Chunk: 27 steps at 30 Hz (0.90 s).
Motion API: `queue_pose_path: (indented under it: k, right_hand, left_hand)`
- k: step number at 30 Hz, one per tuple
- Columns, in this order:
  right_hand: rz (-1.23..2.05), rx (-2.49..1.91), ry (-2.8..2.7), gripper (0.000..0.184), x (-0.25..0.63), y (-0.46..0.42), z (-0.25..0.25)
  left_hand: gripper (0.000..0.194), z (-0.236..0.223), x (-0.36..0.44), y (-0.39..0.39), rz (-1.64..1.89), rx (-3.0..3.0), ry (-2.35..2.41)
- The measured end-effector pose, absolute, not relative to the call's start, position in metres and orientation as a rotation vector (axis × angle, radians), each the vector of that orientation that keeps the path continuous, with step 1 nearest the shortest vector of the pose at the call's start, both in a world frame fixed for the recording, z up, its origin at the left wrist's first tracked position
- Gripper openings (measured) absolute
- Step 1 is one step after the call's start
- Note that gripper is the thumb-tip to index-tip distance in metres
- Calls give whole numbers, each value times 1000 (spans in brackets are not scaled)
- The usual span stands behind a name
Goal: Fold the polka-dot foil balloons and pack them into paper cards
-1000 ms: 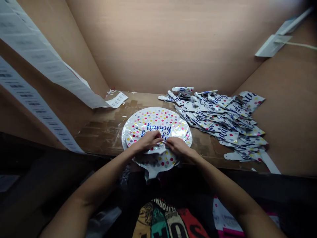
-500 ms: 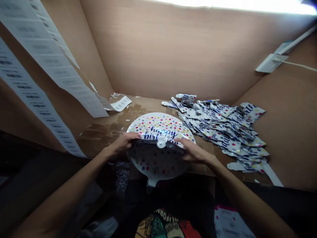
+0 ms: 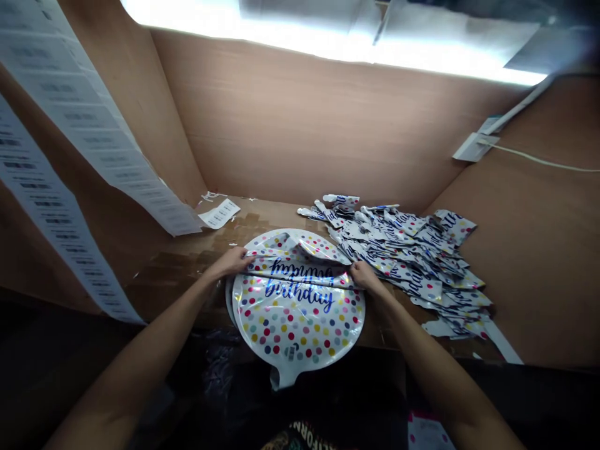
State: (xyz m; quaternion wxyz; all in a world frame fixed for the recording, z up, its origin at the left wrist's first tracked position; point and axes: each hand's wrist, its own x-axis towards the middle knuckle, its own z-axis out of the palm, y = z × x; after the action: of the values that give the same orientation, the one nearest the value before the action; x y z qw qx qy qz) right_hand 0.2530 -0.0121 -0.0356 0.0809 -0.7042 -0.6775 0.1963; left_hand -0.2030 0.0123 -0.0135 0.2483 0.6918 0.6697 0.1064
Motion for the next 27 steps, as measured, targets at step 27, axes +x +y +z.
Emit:
queue_pose_path:
  k: [27]
  right_hand:
    - [-25, -2419, -1987, 38, 325, -184, -69]
  left_hand:
    - [76, -16, -19, -23, -38, 2240, 1682]
